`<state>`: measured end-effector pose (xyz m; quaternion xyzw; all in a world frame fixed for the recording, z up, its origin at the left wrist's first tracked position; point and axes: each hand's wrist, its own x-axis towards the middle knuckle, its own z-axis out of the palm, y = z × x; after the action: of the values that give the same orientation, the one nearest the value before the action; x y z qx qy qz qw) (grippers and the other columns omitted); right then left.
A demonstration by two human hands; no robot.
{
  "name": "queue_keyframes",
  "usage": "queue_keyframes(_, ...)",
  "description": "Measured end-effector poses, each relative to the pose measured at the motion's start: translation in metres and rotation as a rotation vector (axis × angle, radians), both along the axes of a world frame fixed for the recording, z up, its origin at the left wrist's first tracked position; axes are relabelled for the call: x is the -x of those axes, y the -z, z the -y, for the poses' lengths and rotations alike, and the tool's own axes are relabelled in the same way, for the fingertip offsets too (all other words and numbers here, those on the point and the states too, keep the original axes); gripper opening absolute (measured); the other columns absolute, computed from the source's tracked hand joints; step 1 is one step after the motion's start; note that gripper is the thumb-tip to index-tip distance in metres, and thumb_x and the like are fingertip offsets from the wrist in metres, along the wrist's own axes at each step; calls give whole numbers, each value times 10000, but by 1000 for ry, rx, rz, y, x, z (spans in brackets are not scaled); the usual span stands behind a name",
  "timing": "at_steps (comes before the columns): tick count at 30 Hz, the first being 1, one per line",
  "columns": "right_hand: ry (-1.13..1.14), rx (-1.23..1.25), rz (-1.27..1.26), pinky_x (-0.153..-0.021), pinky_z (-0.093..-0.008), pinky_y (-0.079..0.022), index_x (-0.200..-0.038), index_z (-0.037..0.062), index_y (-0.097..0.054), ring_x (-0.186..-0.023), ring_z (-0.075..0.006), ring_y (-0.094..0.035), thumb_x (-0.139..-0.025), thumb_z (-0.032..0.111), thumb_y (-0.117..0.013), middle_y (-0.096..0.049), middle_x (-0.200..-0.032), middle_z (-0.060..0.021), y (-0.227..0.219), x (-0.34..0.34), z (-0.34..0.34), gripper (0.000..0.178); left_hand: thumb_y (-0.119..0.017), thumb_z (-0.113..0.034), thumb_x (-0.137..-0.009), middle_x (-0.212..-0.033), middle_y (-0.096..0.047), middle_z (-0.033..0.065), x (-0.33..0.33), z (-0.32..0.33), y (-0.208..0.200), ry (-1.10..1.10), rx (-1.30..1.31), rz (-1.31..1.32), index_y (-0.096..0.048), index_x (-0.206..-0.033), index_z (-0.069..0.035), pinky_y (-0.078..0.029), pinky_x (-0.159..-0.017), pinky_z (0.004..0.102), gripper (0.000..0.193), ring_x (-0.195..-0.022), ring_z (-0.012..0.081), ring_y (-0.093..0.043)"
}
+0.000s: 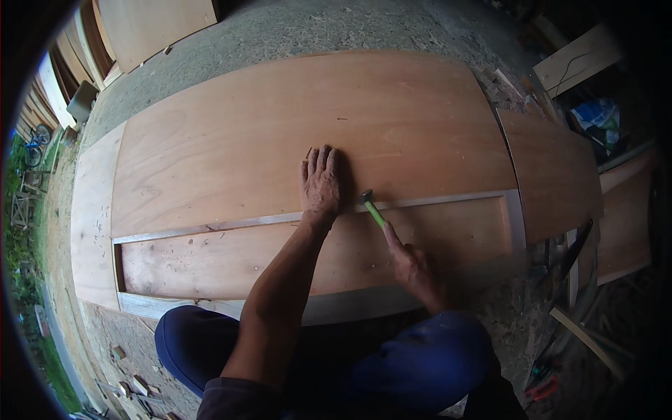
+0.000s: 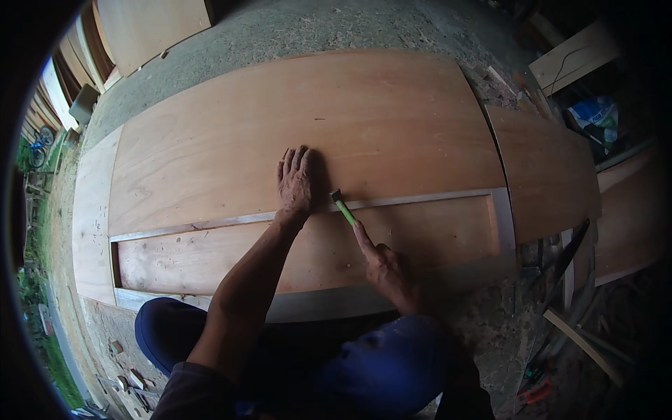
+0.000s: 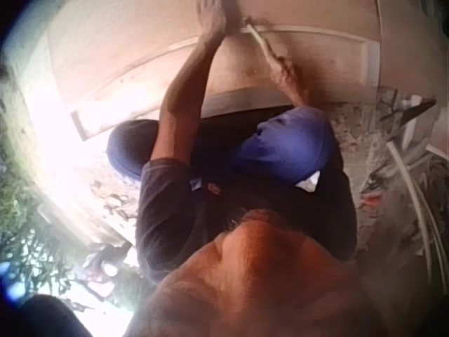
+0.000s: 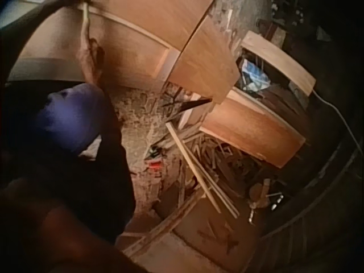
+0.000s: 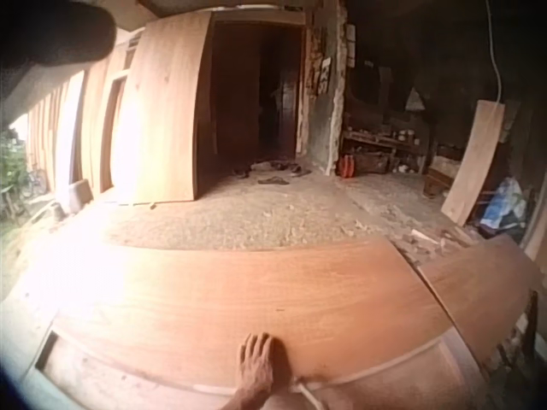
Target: The person hammers nails into a large wooden panel to attach a wooden frame. They then flip the panel over and use a green marker to draw lines on the surface before picking up a long wooden plank.
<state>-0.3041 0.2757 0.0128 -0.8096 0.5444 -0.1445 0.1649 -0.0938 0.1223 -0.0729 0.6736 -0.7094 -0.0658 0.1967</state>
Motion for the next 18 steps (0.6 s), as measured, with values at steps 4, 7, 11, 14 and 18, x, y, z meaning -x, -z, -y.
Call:
queue_keyframes(4, -13, 145, 185, -524, -459, -506, -1543, 147, -351, -572, -347, -634, -914, 84, -603, -596, -669, -176, -3, 4, 9, 680, -440, -123, -957, -1586, -348, 66, 0, 1, 1, -2, 26, 20, -398, -1493, -138, -171, -1236, 445, 538, -1498, 277, -247)
queue_keyframes(7, 12, 119, 96, -629, -465, -515, -1509, 63, -384, -680, -379, -657, -923, 36, -587, -633, -762, -217, 5, 8, -3, 622, -438, -126, -959, -1579, -355, 68, 2, 1, 1, 24, 23, 13, -406, -1485, -139, -180, -1235, 444, 527, -1497, 283, -249)
queue_keyframes(11, 163, -279, 42, -695, -448, -544, -1533, 81, -345, -751, -363, -692, -989, 74, -501, -684, -927, -230, -7, -8, 17, 567, -435, -111, -956, -1580, -349, 89, -10, 3, 7, 32, -12, -67, -407, -1483, -120, -189, -1229, 447, 528, -1494, 293, -252)
queue_keyframes(14, 275, -238, 567, -691, -399, -542, -1576, 131, -265, -870, -286, -717, -1003, 90, -477, -650, -1216, -252, 26, -13, 9, 612, -449, -193, -984, -1586, -333, 118, -23, 5, 12, 112, 76, -4, -397, -1488, -103, -187, -1226, 454, 515, -1492, 304, -256)
queue_keyframes(18, 390, -239, 848, -521, -235, -375, -1579, 82, -260, -594, -50, -351, -1020, 156, -487, -473, -841, 30, 68, 12, 17, 608, -530, -416, -962, -1564, -377, 122, -53, 25, 4, 229, 37, -93, -423, -1469, -110, -251, -1203, 462, 602, -1470, 299, -309)
